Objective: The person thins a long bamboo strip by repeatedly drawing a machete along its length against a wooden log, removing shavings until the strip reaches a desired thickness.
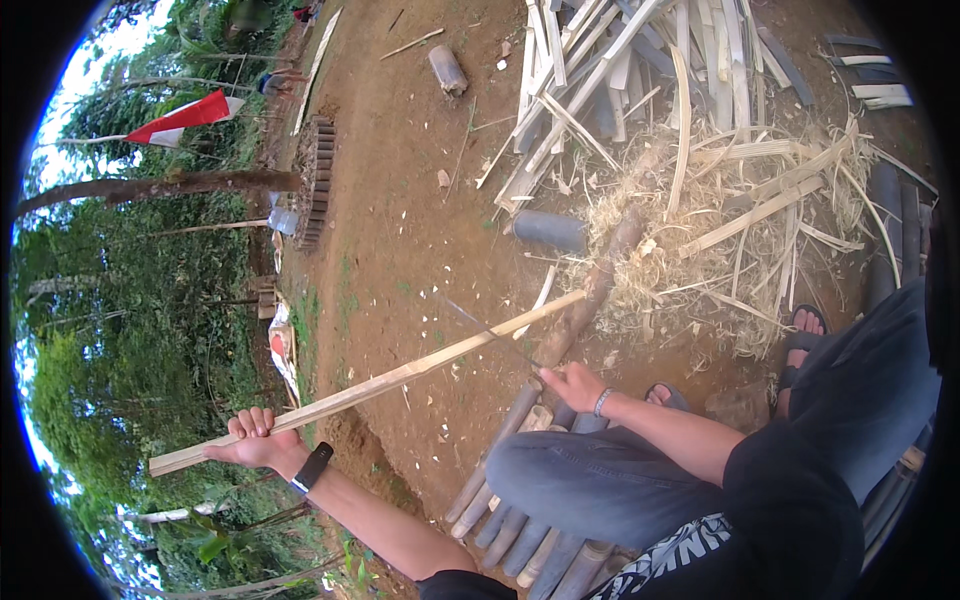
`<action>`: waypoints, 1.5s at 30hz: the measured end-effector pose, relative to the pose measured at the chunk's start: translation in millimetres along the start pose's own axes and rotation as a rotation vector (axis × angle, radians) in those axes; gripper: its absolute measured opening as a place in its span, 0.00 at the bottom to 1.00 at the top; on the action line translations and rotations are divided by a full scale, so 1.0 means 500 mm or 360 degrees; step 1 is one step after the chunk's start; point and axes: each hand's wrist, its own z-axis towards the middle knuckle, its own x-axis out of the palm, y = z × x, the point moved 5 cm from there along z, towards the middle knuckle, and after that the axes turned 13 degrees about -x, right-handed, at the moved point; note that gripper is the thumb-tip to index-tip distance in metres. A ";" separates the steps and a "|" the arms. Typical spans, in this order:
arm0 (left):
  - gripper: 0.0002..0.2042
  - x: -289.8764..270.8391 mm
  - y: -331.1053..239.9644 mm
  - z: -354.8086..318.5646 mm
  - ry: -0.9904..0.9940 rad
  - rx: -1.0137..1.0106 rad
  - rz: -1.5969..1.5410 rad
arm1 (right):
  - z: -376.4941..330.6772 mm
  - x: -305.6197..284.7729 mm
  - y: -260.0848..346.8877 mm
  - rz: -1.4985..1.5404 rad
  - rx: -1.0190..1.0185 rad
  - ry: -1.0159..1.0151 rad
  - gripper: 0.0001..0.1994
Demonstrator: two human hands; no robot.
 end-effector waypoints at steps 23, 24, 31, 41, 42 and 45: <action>0.32 0.044 0.015 -0.018 -0.0118 -0.0021 0.0039 | -0.012 0.028 0.020 0.0002 -0.0038 -0.0191 0.40; 0.32 0.042 0.013 -0.014 -0.0137 -0.0017 0.0063 | -0.020 0.008 -0.033 -0.0006 0.0082 -0.0194 0.40; 0.32 0.035 0.024 0.006 -0.0151 -0.0059 0.0050 | 0.002 0.029 -0.013 0.0134 0.0174 -0.0299 0.40; 0.32 0.009 0.021 0.014 -0.0171 -0.0028 0.0042 | -0.006 0.034 -0.006 0.0094 0.0251 -0.0313 0.40; 0.32 0.019 0.022 0.012 -0.0132 -0.0041 0.0054 | 0.007 0.042 0.008 0.0113 0.0101 -0.0349 0.40; 0.32 0.020 0.019 -0.004 -0.0171 -0.0068 0.0069 | 0.001 0.032 -0.019 0.0017 0.0012 -0.0186 0.40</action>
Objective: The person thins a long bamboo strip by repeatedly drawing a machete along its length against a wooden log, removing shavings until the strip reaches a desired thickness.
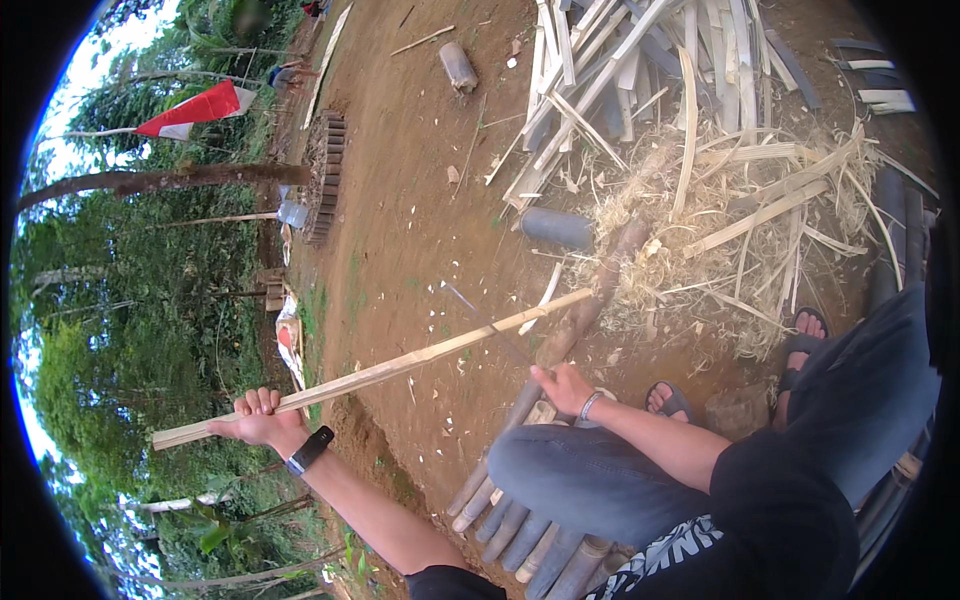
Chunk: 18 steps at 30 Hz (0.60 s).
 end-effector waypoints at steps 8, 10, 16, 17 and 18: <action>0.32 0.031 -0.011 -0.012 0.0075 0.0036 0.0005 | -0.027 -0.051 -0.050 -0.0066 0.0296 -0.0146 0.40; 0.32 0.048 -0.007 -0.012 0.0090 0.0056 0.0050 | -0.022 -0.019 0.010 -0.0053 0.0007 -0.0063 0.39; 0.32 0.050 0.001 -0.001 0.0101 -0.0003 -0.0011 | -0.050 -0.124 -0.181 -0.0040 0.0631 -0.0331 0.38; 0.32 0.046 -0.004 0.000 0.0083 0.0023 -0.0001 | -0.047 -0.118 -0.179 0.0021 0.0663 -0.0342 0.38; 0.32 0.043 -0.008 0.001 0.0062 0.0036 0.0001 | -0.042 -0.103 -0.172 0.0083 0.0694 -0.0353 0.38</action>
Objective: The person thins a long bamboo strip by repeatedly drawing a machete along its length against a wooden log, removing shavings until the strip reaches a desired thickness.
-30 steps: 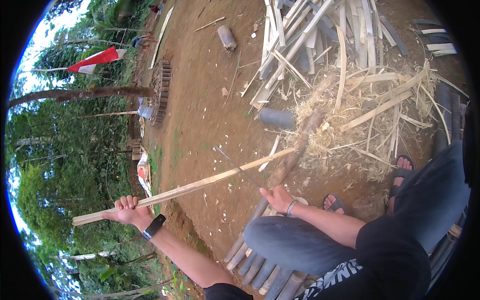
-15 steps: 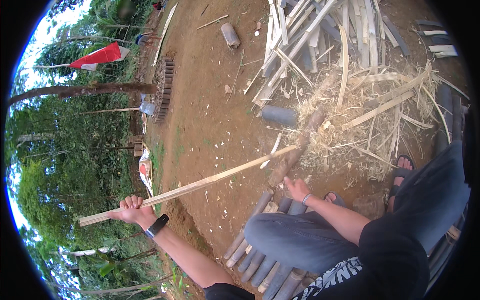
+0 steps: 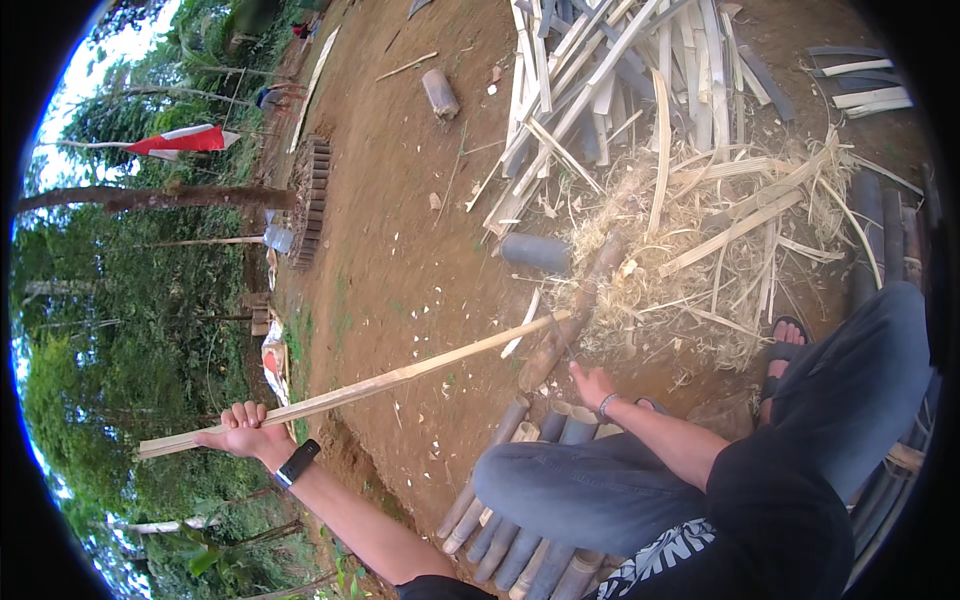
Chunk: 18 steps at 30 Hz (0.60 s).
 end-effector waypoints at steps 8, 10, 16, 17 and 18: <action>0.32 0.001 0.006 0.015 0.0054 -0.0047 -0.0043 | 0.009 0.020 0.029 -0.0198 -0.0290 0.0132 0.39; 0.32 0.001 0.008 0.010 0.0076 -0.0037 -0.0057 | 0.043 -0.047 -0.032 -0.0203 0.0027 -0.0061 0.39; 0.32 0.013 0.005 -0.005 0.0316 -0.0081 -0.0093 | -0.026 0.067 0.134 -0.0028 -0.0504 0.0288 0.40; 0.32 0.019 0.008 -0.012 0.0384 -0.0088 -0.0125 | -0.026 0.061 0.137 -0.0022 -0.0513 0.0301 0.40; 0.32 0.018 0.014 -0.017 0.0372 -0.0093 -0.0116 | -0.024 0.048 0.139 -0.0018 -0.0520 0.0314 0.41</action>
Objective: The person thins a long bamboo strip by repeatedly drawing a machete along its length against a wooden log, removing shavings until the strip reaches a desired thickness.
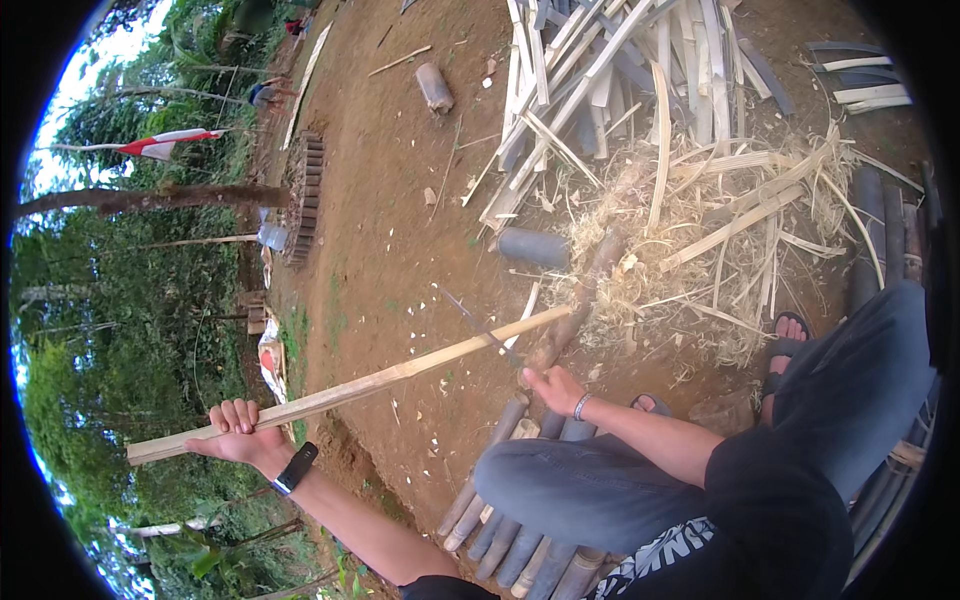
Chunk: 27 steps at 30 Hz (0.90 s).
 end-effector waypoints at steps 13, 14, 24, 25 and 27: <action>0.30 0.038 -0.026 -0.061 0.0004 0.0080 -0.0118 | -0.026 0.047 0.133 -0.0034 -0.0235 0.0200 0.38; 0.30 0.041 -0.020 -0.058 0.0040 0.0062 -0.0131 | -0.028 0.035 0.144 -0.0159 -0.0306 0.0231 0.37; 0.29 0.038 -0.049 -0.066 0.0034 0.0100 -0.0059 | -0.040 0.056 0.087 -0.0059 -0.0133 0.0034 0.37; 0.30 0.046 -0.047 -0.060 0.0137 0.0072 -0.0100 | -0.035 0.042 0.064 -0.0155 -0.0156 0.0053 0.37; 0.30 0.060 -0.003 -0.046 0.0099 0.0069 -0.0118 | -0.019 -0.040 -0.038 -0.0277 -0.0033 -0.0111 0.38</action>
